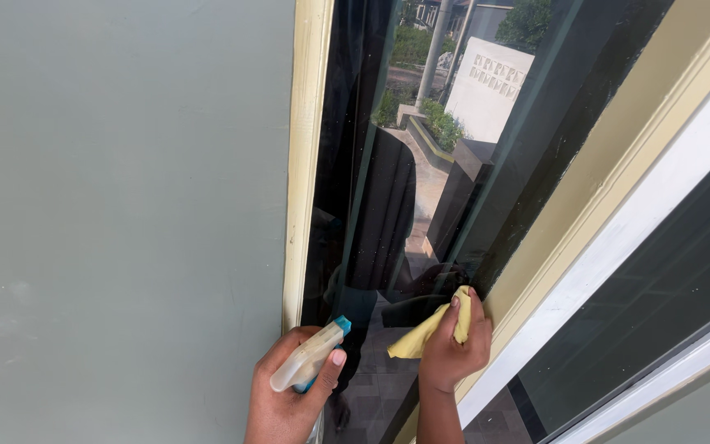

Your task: The person wipes the glass panes and frames of a sliding door with a cloth while holding a spray bottle.

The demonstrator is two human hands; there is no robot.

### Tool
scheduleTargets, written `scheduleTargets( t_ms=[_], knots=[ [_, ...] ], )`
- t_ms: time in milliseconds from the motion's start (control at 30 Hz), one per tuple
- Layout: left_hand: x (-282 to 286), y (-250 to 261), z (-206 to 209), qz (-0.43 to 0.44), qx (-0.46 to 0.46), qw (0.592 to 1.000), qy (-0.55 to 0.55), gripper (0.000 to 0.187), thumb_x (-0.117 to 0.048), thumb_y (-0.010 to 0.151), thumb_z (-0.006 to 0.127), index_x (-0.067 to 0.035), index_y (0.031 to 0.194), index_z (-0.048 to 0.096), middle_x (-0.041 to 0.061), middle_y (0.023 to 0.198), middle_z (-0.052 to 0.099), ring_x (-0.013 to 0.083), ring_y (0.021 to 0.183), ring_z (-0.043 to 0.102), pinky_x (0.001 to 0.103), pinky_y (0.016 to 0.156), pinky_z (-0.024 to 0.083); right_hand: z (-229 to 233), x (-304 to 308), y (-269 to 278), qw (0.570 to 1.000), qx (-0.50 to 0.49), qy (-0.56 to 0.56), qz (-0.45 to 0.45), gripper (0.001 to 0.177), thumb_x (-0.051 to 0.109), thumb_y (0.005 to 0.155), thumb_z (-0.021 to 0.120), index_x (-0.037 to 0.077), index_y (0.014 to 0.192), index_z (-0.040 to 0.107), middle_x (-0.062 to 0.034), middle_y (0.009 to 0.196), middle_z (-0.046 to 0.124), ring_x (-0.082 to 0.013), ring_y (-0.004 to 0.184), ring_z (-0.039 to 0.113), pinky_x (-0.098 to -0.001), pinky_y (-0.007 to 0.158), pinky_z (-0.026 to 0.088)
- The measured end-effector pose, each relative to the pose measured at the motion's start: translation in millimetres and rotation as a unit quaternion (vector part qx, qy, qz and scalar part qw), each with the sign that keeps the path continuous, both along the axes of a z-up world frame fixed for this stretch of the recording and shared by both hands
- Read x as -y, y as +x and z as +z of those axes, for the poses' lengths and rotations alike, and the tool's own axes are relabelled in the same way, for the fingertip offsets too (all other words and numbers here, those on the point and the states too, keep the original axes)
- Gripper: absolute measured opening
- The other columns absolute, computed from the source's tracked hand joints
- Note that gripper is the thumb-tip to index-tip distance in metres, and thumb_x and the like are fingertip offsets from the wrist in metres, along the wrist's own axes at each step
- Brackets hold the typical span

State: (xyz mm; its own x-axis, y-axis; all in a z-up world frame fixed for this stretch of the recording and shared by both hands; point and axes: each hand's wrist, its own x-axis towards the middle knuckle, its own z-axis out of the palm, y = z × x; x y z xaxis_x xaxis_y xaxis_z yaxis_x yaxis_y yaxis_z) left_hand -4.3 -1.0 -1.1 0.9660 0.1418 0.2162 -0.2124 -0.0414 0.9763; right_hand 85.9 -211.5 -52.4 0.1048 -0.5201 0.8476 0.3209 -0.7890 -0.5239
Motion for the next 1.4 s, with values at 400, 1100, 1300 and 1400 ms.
scheduleTargets(
  t_ms=[400,1100,1300,1400],
  knots=[
    [6,6,5,-0.008,-0.002,1.000,-0.010,0.031,-0.027,0.082,0.079,-0.004,0.103,0.077,0.009,0.074,0.076,0.0126,0.059,0.070,0.029,0.055,0.058,30,-51,11,0.972,0.086,0.095,0.197,0.025,0.003,0.098,0.072,-0.002,0.122,0.071,-0.0174,0.115,0.071,-0.0205,0.101,0.068,-0.0322,0.091,0.054],
    [31,13,8,-0.023,0.035,0.999,-0.029,0.026,-0.019,0.081,0.078,-0.003,0.102,0.077,0.007,0.077,0.076,0.0131,0.057,0.071,0.029,0.051,0.058,17,-56,-2,0.953,0.023,-0.206,0.220,0.045,0.012,0.078,0.076,0.009,0.124,0.075,-0.0044,0.076,0.056,-0.0194,0.071,0.058,-0.0333,0.062,0.050],
    [28,12,7,0.002,0.025,1.000,-0.010,0.026,-0.023,0.083,0.078,-0.002,0.098,0.077,0.008,0.074,0.076,0.0132,0.057,0.071,0.028,0.053,0.059,-29,0,7,0.985,0.001,-0.121,0.127,0.042,-0.004,0.076,0.078,0.005,0.117,0.075,-0.0068,0.085,0.069,-0.0189,0.076,0.066,-0.0331,0.068,0.054],
    [27,11,10,0.023,0.000,1.000,-0.010,0.028,-0.024,0.082,0.077,-0.003,0.100,0.076,0.009,0.072,0.075,0.0141,0.057,0.070,0.029,0.052,0.060,-49,16,10,0.994,-0.033,-0.028,0.096,0.033,-0.003,0.084,0.076,0.001,0.117,0.075,-0.0096,0.091,0.071,-0.0208,0.080,0.068,-0.0334,0.072,0.055]
  ],
)
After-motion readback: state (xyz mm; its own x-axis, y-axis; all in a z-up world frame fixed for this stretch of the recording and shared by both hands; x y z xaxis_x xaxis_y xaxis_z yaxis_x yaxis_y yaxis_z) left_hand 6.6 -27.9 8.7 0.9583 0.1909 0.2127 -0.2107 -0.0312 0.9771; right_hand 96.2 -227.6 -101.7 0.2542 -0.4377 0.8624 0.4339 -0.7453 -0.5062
